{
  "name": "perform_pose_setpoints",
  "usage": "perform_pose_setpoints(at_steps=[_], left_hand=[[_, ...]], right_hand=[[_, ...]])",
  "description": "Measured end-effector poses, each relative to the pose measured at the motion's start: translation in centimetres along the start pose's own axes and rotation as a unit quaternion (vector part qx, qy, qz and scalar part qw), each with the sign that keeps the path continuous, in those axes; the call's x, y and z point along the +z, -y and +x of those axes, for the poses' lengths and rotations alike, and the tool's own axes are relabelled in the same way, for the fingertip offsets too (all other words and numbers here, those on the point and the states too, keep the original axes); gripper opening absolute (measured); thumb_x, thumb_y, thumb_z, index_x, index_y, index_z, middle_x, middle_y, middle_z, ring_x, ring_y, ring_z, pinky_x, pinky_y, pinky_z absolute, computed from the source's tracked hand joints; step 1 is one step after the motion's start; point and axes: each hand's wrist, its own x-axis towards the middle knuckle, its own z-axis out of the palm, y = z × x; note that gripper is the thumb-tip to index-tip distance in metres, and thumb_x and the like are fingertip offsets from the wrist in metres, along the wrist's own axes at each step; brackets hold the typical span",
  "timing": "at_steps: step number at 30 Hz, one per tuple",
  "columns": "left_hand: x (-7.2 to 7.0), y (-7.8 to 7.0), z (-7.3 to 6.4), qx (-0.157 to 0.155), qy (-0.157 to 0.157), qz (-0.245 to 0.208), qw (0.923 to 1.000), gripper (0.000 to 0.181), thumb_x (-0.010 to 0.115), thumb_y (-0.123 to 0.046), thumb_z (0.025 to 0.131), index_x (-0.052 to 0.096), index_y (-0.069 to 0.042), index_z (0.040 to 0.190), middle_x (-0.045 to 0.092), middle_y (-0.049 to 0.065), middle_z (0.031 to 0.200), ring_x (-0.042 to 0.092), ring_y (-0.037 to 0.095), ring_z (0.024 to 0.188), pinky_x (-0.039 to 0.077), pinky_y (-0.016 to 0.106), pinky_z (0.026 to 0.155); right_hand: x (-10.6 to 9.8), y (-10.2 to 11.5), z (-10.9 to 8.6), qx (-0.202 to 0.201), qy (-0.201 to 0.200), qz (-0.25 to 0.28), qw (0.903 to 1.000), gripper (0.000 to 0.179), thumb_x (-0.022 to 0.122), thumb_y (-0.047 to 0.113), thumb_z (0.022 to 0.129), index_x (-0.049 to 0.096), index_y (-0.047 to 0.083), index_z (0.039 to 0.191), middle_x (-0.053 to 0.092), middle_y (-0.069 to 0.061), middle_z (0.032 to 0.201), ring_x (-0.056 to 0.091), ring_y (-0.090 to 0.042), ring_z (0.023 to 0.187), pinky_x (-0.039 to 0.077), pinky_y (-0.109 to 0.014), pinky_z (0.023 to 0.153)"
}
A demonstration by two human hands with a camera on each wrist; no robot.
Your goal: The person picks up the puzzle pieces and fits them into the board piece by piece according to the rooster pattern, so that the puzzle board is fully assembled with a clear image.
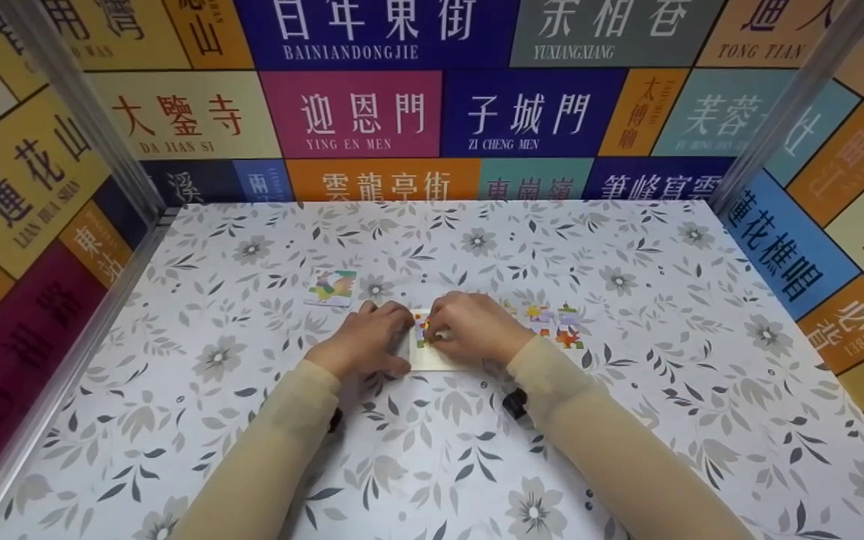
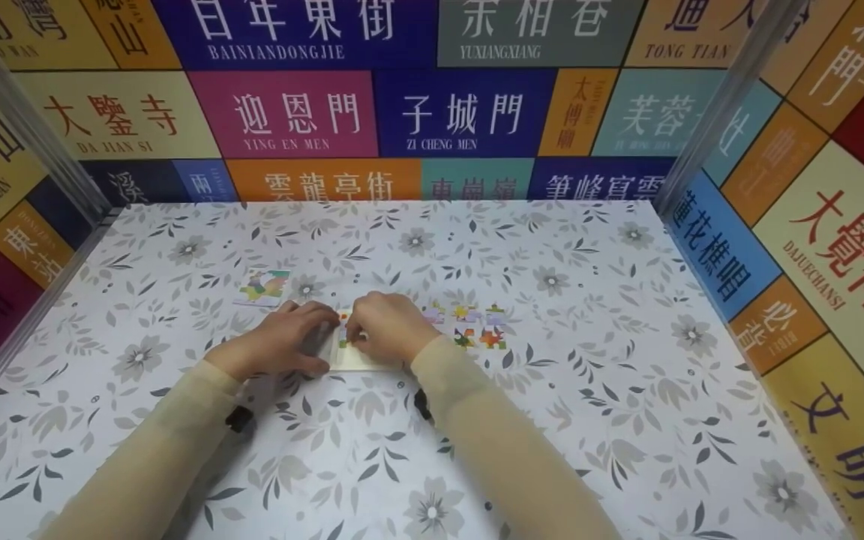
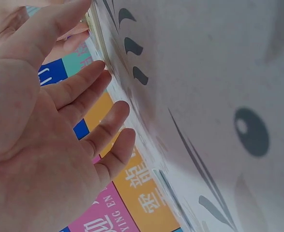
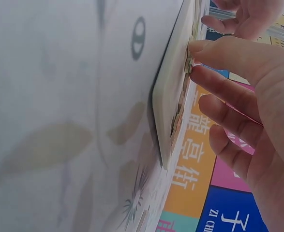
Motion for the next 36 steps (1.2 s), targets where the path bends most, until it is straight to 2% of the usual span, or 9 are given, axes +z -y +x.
perform_pose_setpoints(at_steps=[6,13,16,29,36], left_hand=[[0.1,0.2,0.2,-0.002,0.005,0.003,1.0000,0.069,0.086,-0.033,0.080,0.058,-0.011,0.140,0.055,0.004,0.147,0.049,0.036,0.123,0.043,0.053,0.104],[0.1,0.2,0.0,0.009,-0.007,-0.002,0.9999,0.065,0.085,-0.031,0.079,0.060,-0.009,0.135,0.057,0.004,0.143,0.049,0.037,0.114,0.045,0.055,0.096],[0.0,0.1,-0.1,0.012,-0.007,-0.002,0.9999,0.065,0.085,-0.031,0.079,0.060,-0.009,0.135,0.057,0.004,0.143,0.049,0.037,0.115,0.045,0.056,0.096],[0.0,-0.1,0.1,0.001,0.002,0.003,1.0000,0.067,0.085,-0.032,0.079,0.059,-0.010,0.137,0.055,0.003,0.145,0.049,0.036,0.119,0.044,0.055,0.100],[0.3,-0.1,0.0,-0.011,0.003,0.005,0.9999,0.067,0.083,-0.037,0.082,0.058,-0.012,0.139,0.054,0.002,0.147,0.049,0.035,0.120,0.043,0.055,0.102]], right_hand=[[-0.1,0.1,0.1,0.008,0.004,0.003,1.0000,0.011,0.081,0.017,0.087,0.085,0.025,0.094,0.073,0.005,0.097,0.068,-0.016,0.090,0.056,-0.036,0.082],[0.1,0.1,-0.2,-0.001,-0.016,0.013,0.9998,0.011,0.081,0.017,0.087,0.085,0.023,0.094,0.074,0.003,0.100,0.070,-0.018,0.093,0.057,-0.038,0.082],[0.1,0.1,-0.3,-0.002,-0.016,0.014,0.9998,0.010,0.082,0.019,0.087,0.085,0.023,0.096,0.074,0.003,0.101,0.070,-0.018,0.093,0.057,-0.037,0.082],[-0.2,0.1,-0.6,0.006,0.015,0.010,0.9998,0.013,0.080,0.020,0.089,0.084,0.022,0.101,0.073,-0.001,0.109,0.069,-0.021,0.100,0.056,-0.040,0.089],[-0.4,0.2,-0.9,0.011,0.031,0.028,0.9991,0.017,0.076,0.016,0.091,0.082,0.018,0.106,0.073,-0.002,0.109,0.068,-0.022,0.101,0.056,-0.038,0.091]])
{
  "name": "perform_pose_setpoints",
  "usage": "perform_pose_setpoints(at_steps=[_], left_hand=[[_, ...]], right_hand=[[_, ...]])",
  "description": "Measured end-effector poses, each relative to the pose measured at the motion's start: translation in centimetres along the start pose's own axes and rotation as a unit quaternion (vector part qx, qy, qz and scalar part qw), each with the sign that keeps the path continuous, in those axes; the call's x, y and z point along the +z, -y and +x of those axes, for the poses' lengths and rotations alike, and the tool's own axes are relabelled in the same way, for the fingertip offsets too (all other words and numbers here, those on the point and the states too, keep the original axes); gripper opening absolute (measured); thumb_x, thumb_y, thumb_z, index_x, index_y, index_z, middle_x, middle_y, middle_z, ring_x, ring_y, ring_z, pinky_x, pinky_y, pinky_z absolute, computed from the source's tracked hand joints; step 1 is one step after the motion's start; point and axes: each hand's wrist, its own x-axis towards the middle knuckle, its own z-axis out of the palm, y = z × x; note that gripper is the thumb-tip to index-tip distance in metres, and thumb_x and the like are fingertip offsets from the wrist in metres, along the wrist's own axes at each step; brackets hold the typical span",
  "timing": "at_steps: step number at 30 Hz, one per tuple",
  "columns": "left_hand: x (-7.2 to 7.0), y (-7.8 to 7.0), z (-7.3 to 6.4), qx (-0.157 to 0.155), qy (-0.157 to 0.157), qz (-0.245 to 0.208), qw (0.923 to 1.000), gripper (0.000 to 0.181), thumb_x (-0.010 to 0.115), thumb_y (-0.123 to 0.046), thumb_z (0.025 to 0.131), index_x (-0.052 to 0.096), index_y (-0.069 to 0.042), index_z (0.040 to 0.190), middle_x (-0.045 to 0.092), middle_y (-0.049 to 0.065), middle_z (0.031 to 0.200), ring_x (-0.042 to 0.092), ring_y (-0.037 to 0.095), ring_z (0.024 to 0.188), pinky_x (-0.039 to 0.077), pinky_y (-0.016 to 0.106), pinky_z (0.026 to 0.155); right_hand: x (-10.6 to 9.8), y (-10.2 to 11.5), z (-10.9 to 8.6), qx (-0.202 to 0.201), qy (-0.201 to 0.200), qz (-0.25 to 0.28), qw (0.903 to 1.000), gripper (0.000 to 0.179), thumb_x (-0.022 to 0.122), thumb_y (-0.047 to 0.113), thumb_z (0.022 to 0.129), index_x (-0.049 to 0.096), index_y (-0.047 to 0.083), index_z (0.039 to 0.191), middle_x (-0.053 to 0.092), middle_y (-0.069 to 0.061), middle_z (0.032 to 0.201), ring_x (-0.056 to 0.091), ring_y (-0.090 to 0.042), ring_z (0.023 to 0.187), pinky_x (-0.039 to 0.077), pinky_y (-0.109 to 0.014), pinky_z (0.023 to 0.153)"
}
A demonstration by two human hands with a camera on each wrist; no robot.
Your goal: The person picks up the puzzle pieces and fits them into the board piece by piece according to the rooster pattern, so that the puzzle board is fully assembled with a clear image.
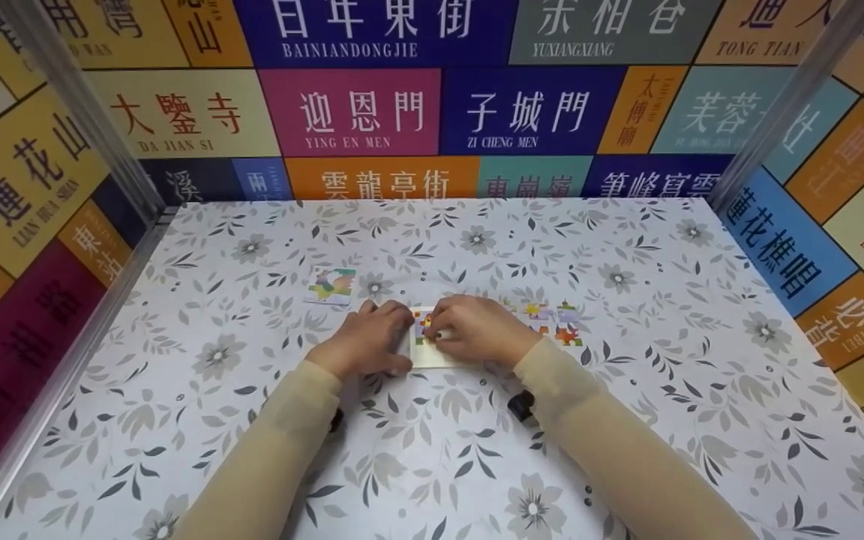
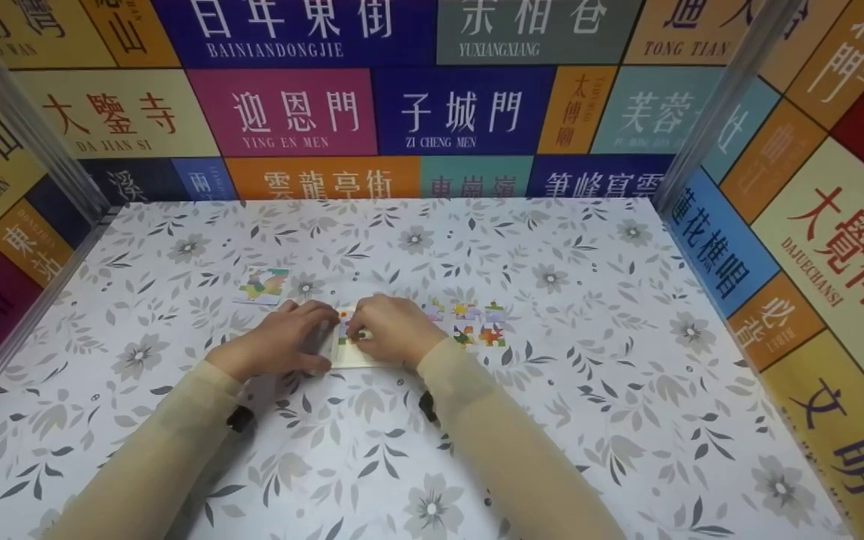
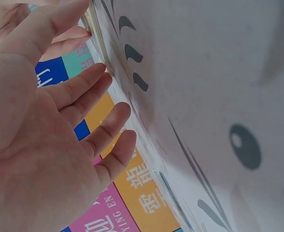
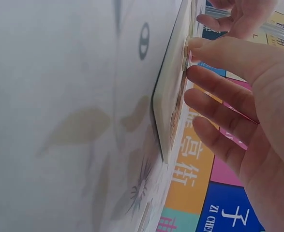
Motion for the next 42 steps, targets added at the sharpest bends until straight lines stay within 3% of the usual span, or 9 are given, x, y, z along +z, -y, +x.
perform_pose_setpoints(at_steps=[10,20,30,42], left_hand=[[0.2,0.0,0.2,-0.008,-0.005,0.009,0.9999,0.065,0.082,-0.039,0.084,0.059,-0.012,0.137,0.055,0.002,0.145,0.049,0.035,0.120,0.043,0.056,0.101],[0.2,-0.3,0.3,-0.024,0.009,0.011,0.9996,0.067,0.083,-0.041,0.084,0.058,-0.014,0.141,0.054,0.001,0.148,0.048,0.032,0.122,0.041,0.053,0.107],[0.2,-0.1,0.2,-0.023,0.011,0.007,0.9996,0.068,0.083,-0.041,0.085,0.057,-0.015,0.142,0.052,0.000,0.149,0.045,0.032,0.127,0.038,0.053,0.110],[0.3,0.0,0.2,-0.023,0.006,0.005,0.9997,0.067,0.083,-0.040,0.084,0.058,-0.014,0.140,0.053,0.001,0.148,0.045,0.032,0.124,0.039,0.052,0.107]], right_hand=[[-0.1,-0.5,-1.0,-0.011,-0.011,0.008,0.9999,0.017,0.075,0.016,0.091,0.081,0.017,0.107,0.073,-0.003,0.112,0.068,-0.023,0.106,0.055,-0.039,0.095],[-1.4,-1.9,-3.4,0.060,-0.028,0.029,0.9974,0.021,0.075,0.017,0.093,0.081,0.020,0.112,0.072,0.003,0.114,0.066,-0.018,0.106,0.055,-0.038,0.094],[-2.3,-3.2,-5.5,0.110,-0.039,0.013,0.9931,0.018,0.074,0.024,0.095,0.080,0.022,0.112,0.071,0.006,0.117,0.065,-0.017,0.113,0.054,-0.042,0.098],[-3.2,-4.7,-7.3,0.123,-0.058,0.005,0.9906,0.016,0.076,0.021,0.093,0.081,0.016,0.107,0.074,-0.001,0.113,0.069,-0.023,0.108,0.055,-0.045,0.096]])
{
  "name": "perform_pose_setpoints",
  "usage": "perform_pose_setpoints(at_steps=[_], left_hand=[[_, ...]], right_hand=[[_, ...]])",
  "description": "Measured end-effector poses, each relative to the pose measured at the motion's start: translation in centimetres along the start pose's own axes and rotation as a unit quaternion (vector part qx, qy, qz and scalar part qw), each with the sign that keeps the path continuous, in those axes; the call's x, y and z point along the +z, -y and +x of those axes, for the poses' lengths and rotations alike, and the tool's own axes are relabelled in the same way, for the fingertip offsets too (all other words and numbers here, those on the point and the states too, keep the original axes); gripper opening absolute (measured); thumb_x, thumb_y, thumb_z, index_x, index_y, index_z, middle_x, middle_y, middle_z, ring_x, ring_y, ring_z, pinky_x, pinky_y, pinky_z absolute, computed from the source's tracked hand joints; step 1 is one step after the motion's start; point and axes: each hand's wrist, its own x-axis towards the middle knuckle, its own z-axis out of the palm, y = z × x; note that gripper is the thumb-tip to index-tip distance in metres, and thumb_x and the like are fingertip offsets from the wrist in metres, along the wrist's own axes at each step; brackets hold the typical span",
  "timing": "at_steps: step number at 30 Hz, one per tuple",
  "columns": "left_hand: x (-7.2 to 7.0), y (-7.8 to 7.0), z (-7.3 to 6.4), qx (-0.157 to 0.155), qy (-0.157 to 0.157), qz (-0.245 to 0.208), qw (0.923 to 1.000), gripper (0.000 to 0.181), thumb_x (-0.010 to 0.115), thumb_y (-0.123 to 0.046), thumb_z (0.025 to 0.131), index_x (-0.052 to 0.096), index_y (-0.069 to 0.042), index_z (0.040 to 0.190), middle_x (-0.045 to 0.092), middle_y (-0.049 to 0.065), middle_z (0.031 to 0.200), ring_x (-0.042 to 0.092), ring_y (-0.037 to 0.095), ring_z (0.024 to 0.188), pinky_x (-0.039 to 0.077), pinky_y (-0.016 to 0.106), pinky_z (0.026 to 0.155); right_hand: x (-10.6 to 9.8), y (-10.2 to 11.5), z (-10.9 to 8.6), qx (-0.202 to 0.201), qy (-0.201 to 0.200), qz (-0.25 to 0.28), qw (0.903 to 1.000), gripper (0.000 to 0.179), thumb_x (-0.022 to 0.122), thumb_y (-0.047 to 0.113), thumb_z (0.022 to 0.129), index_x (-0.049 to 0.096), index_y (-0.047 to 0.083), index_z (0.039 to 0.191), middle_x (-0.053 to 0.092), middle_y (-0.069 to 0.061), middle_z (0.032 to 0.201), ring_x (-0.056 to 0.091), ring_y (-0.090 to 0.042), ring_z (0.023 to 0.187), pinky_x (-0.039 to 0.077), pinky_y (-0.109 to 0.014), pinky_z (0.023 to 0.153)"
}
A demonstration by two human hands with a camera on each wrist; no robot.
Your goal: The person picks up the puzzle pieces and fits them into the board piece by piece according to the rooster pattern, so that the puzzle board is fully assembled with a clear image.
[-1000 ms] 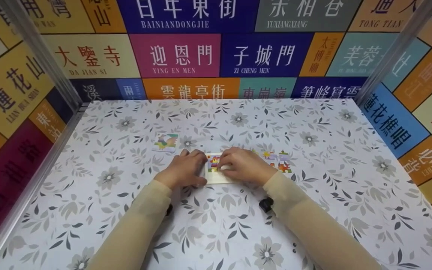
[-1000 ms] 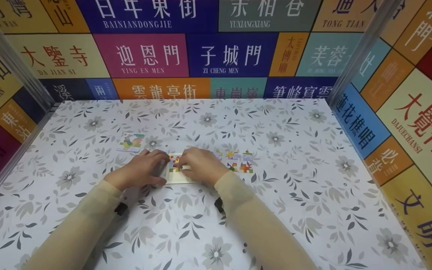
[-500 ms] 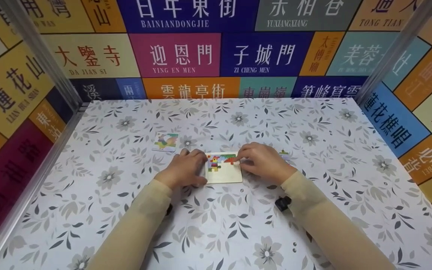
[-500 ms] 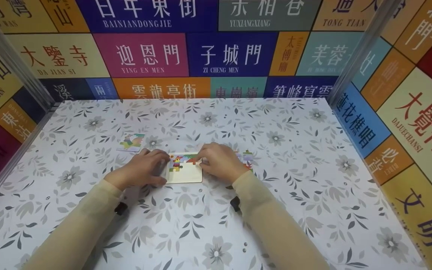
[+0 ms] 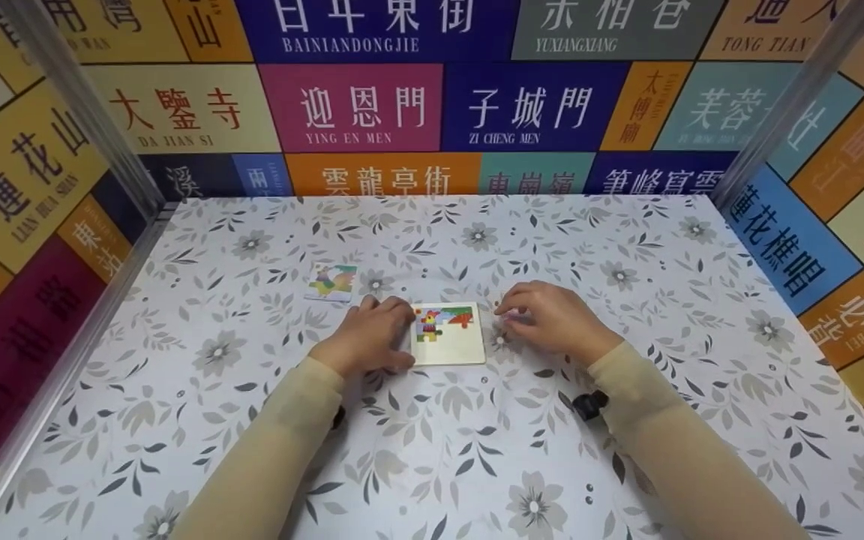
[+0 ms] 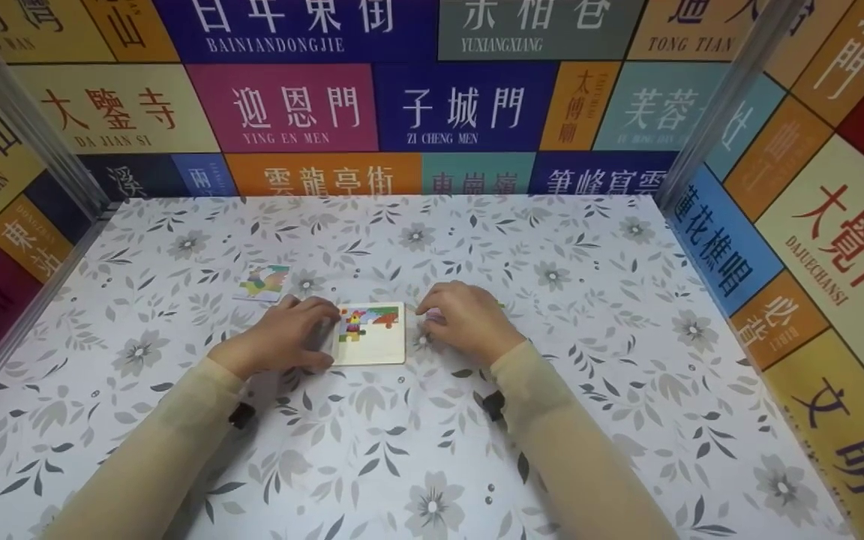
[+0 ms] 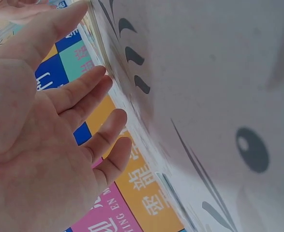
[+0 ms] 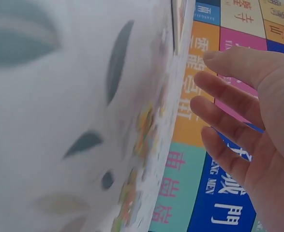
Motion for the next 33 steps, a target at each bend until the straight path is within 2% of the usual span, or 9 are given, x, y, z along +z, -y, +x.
perform_pose_setpoints(at_steps=[9,16,20,25,29,33], left_hand=[[0.0,-0.1,0.0,-0.006,0.006,-0.003,1.0000,0.068,0.083,-0.041,0.085,0.057,-0.014,0.142,0.052,0.001,0.150,0.045,0.031,0.126,0.038,0.051,0.111],[0.0,-0.1,0.0,-0.005,0.008,-0.003,0.9999,0.068,0.082,-0.041,0.085,0.057,-0.014,0.142,0.052,0.001,0.150,0.045,0.032,0.127,0.038,0.052,0.111],[-0.1,-0.1,0.0,-0.002,0.006,-0.005,1.0000,0.067,0.083,-0.039,0.085,0.057,-0.014,0.141,0.052,0.001,0.150,0.045,0.032,0.127,0.038,0.052,0.110],[-0.1,-0.1,-0.1,0.006,0.001,-0.002,1.0000,0.066,0.083,-0.037,0.085,0.057,-0.012,0.140,0.052,0.002,0.149,0.044,0.034,0.126,0.039,0.055,0.108],[-0.1,-0.1,-0.1,0.006,0.001,-0.004,1.0000,0.066,0.082,-0.037,0.085,0.057,-0.012,0.141,0.052,0.002,0.149,0.045,0.034,0.127,0.039,0.055,0.108],[-0.2,-0.1,-0.1,0.006,0.003,-0.007,1.0000,0.067,0.083,-0.037,0.085,0.057,-0.013,0.141,0.052,0.002,0.149,0.045,0.034,0.127,0.038,0.054,0.109]], right_hand=[[-0.3,-1.2,-1.2,-0.002,0.006,0.015,0.9999,0.018,0.077,0.015,0.090,0.081,0.014,0.108,0.074,-0.002,0.114,0.069,-0.022,0.102,0.055,-0.045,0.092],[-0.8,-2.3,-2.1,0.009,0.003,0.002,0.9999,0.016,0.076,0.014,0.090,0.081,0.016,0.105,0.074,0.000,0.111,0.069,-0.022,0.107,0.055,-0.046,0.096],[-0.9,-2.7,-2.4,0.013,0.005,0.003,0.9999,0.014,0.077,0.015,0.090,0.082,0.017,0.103,0.074,0.002,0.108,0.068,-0.019,0.097,0.055,-0.042,0.088],[-1.1,-3.0,-2.8,-0.002,-0.001,0.011,0.9999,0.012,0.078,0.014,0.089,0.082,0.016,0.100,0.075,0.002,0.105,0.067,-0.018,0.088,0.054,-0.040,0.079],[-1.3,-3.2,-3.1,-0.006,0.001,0.020,0.9998,0.012,0.078,0.012,0.088,0.083,0.015,0.099,0.075,0.000,0.103,0.068,-0.020,0.086,0.055,-0.041,0.079],[-1.4,-3.4,-3.4,0.007,0.016,0.022,0.9996,0.014,0.078,0.012,0.088,0.082,0.017,0.100,0.075,0.001,0.103,0.067,-0.020,0.086,0.053,-0.040,0.081]])
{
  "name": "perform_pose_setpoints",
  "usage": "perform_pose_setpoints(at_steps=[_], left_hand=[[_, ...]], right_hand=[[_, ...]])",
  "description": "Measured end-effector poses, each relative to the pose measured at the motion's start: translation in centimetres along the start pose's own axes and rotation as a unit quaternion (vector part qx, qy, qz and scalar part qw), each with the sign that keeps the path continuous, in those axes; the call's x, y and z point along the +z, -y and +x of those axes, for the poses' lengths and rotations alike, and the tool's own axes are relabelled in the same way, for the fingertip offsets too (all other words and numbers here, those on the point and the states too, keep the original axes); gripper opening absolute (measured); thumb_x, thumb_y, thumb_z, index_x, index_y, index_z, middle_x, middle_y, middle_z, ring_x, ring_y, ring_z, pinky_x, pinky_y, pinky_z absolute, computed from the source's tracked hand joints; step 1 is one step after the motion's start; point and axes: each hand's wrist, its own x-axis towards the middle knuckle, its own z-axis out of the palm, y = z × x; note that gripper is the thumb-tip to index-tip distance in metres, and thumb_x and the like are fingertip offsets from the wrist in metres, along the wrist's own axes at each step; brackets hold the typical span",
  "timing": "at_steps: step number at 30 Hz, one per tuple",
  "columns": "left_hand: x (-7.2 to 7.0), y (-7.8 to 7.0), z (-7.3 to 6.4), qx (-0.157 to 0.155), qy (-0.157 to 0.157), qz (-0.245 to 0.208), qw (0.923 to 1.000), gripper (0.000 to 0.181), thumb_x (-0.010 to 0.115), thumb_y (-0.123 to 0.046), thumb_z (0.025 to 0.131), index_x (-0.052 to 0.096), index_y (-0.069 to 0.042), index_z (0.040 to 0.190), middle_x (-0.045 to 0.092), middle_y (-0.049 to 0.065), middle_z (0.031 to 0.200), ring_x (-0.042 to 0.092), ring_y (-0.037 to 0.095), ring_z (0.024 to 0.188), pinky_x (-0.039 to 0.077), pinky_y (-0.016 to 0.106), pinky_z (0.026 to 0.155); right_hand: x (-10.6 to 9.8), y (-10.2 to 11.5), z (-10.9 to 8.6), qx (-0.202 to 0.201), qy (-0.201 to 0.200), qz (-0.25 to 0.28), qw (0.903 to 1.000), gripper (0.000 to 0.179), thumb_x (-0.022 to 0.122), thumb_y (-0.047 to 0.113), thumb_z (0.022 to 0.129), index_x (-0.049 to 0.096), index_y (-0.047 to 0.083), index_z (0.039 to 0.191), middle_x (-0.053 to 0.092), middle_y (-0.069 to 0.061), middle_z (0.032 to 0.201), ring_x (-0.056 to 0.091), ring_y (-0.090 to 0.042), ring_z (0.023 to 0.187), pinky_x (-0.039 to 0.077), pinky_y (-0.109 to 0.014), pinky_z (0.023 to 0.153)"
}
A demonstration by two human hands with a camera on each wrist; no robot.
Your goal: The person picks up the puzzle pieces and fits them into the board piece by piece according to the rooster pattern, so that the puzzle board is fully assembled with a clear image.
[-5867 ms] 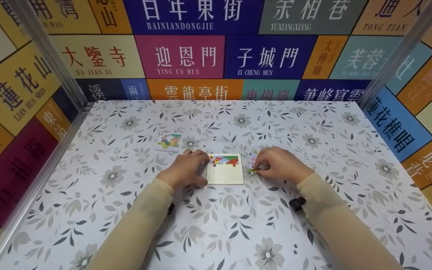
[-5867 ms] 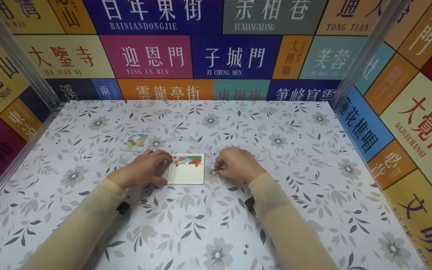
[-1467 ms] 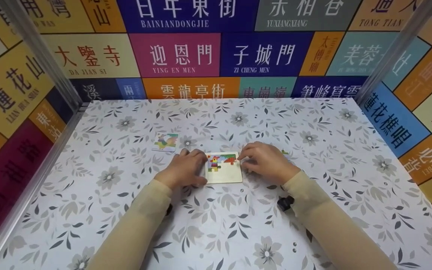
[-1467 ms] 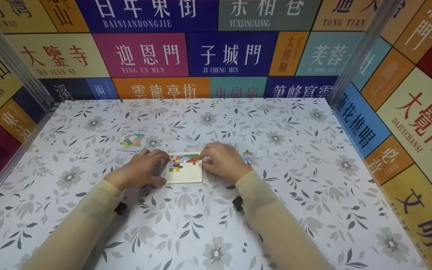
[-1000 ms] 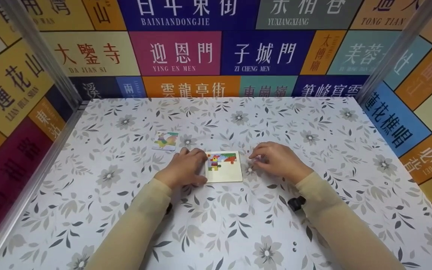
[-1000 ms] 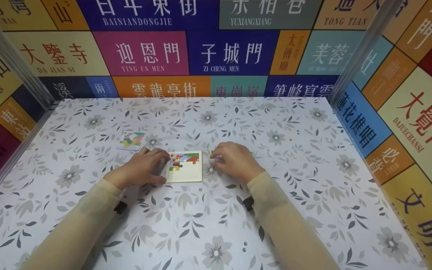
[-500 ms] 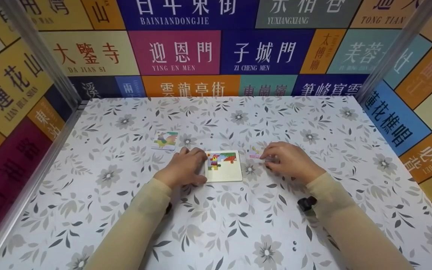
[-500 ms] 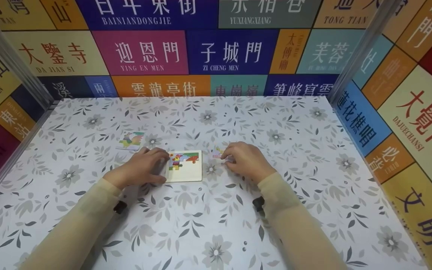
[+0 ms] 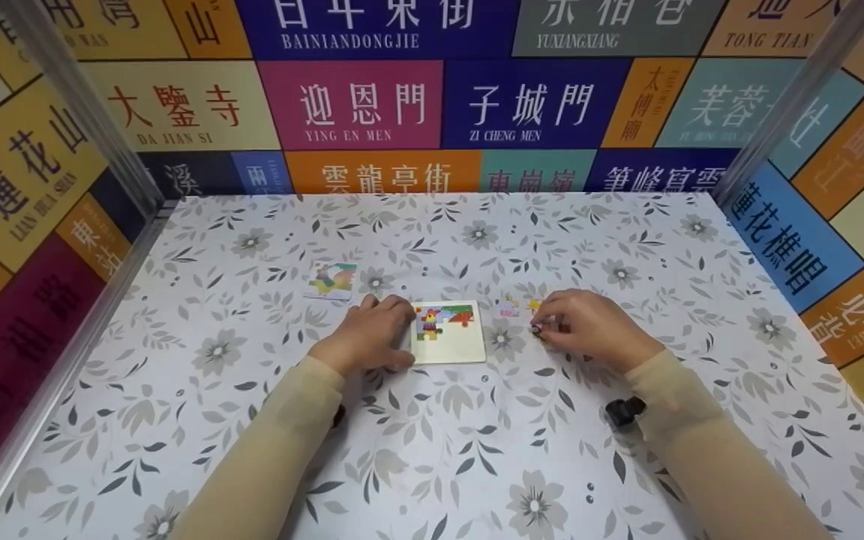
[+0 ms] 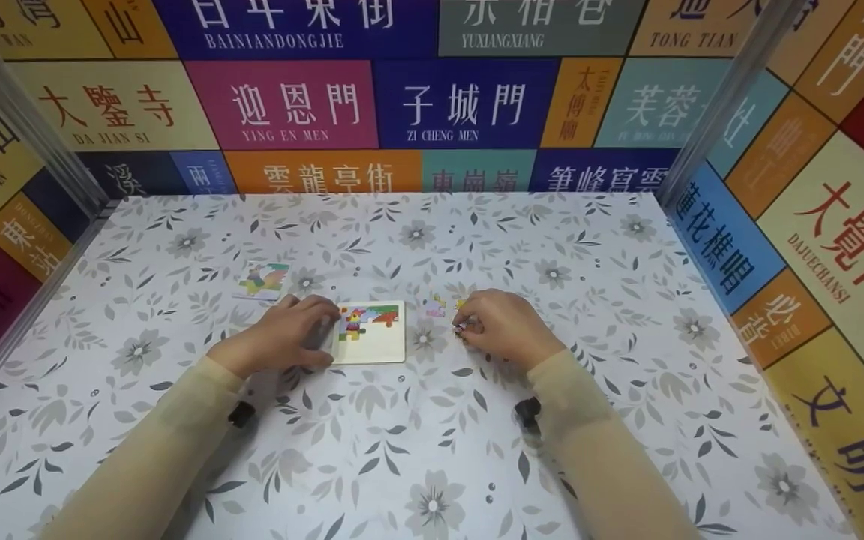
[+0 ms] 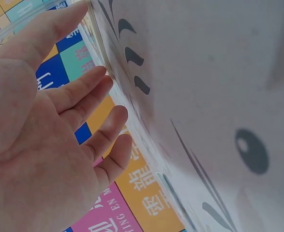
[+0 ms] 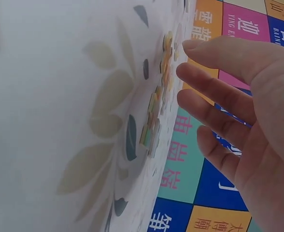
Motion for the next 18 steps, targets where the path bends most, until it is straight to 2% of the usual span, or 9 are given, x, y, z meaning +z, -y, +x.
perform_pose_setpoints(at_steps=[8,14,18], left_hand=[[-0.02,0.09,0.16,-0.007,0.009,0.002,0.9999,0.068,0.083,-0.040,0.085,0.056,-0.014,0.142,0.050,0.001,0.151,0.044,0.032,0.128,0.037,0.052,0.111],[-0.06,-0.02,0.06,-0.007,0.007,-0.001,0.9999,0.067,0.083,-0.038,0.085,0.056,-0.014,0.141,0.051,0.002,0.150,0.045,0.032,0.126,0.038,0.052,0.110],[-0.01,-0.09,0.00,-0.005,0.005,0.000,1.0000,0.066,0.083,-0.038,0.085,0.057,-0.013,0.140,0.052,0.001,0.149,0.044,0.033,0.125,0.038,0.052,0.109]], right_hand=[[-0.25,-0.49,-0.75,0.029,0.012,0.003,0.9995,0.017,0.079,0.013,0.086,0.082,0.020,0.101,0.073,0.005,0.105,0.065,-0.019,0.091,0.052,-0.039,0.083],[-0.14,-0.75,-0.90,0.027,0.016,0.001,0.9995,0.017,0.079,0.013,0.087,0.082,0.020,0.102,0.073,0.004,0.107,0.066,-0.019,0.096,0.053,-0.040,0.084],[0.05,-0.95,-0.93,0.026,0.014,0.002,0.9996,0.019,0.078,0.011,0.086,0.083,0.021,0.101,0.073,0.005,0.106,0.064,-0.016,0.090,0.051,-0.037,0.080]])
